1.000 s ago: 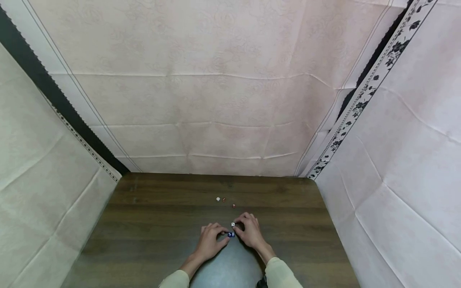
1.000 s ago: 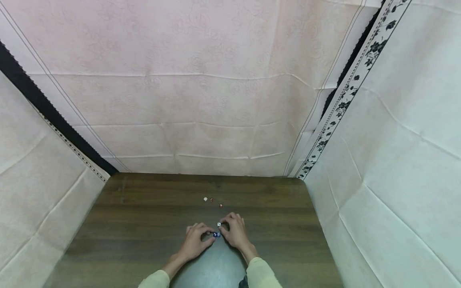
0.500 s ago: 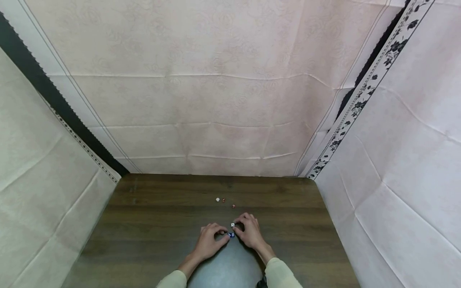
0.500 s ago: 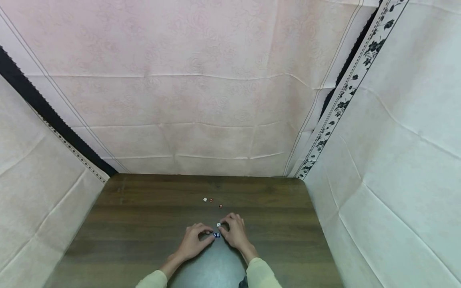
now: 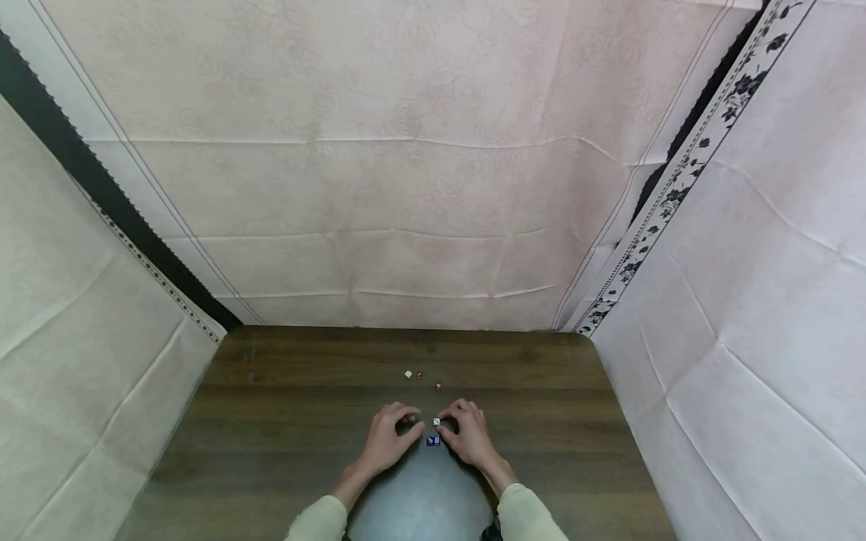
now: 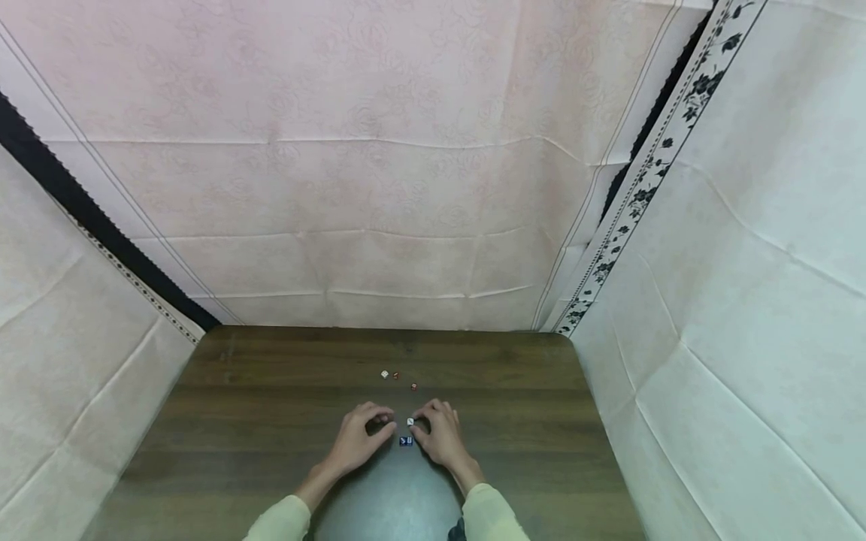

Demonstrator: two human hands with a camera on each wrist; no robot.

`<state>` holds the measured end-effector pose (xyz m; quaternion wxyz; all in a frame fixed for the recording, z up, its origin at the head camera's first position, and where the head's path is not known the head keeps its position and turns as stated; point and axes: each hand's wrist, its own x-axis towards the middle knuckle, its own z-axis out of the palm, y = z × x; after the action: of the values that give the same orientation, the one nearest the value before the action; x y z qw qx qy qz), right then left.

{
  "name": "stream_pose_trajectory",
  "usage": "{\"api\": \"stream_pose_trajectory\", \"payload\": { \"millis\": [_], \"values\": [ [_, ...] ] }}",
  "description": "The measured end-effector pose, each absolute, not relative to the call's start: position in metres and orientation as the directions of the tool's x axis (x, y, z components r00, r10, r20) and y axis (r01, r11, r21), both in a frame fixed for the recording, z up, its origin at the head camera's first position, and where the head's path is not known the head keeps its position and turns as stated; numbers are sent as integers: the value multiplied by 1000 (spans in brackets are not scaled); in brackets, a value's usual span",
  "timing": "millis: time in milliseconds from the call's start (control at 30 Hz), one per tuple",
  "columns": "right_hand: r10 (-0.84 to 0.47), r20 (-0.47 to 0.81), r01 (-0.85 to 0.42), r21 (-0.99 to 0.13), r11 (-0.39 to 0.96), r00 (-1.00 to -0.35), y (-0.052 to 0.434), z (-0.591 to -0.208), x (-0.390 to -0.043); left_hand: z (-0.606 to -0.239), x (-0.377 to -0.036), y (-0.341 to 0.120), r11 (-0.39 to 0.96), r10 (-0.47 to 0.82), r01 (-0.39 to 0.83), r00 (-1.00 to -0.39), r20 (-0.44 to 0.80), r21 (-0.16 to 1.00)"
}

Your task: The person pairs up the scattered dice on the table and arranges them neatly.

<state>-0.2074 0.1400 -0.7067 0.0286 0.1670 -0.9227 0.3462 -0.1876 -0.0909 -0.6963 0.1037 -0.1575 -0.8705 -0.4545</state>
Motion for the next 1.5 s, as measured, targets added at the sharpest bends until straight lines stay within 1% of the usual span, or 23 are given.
{"api": "stream_pose_trajectory", "payload": {
  "millis": [133,400,767,933,1100,1500],
  "values": [
    [-282,157,-316,-631,708,-947,139,-706,-208,-694,-196,-94,544,148,366,-928,343,755],
    [-284,168,-324,-640,697,-944,140,-708,-208,-689,-209,-99,610,93,303,-945,313,733],
    [-283,158,-315,-648,693,-946,141,-709,-209,-684,-230,-107,633,53,230,-965,256,739],
    [-287,157,-317,-656,685,-945,141,-708,-208,-688,-239,-110,658,32,216,-965,260,721],
    [-287,163,-320,-657,683,-944,141,-709,-209,-689,-245,-109,674,22,208,-965,263,708],
    [-281,175,-325,-650,687,-944,141,-711,-209,-685,-262,-98,713,-17,136,-977,211,688]
  ]
}}
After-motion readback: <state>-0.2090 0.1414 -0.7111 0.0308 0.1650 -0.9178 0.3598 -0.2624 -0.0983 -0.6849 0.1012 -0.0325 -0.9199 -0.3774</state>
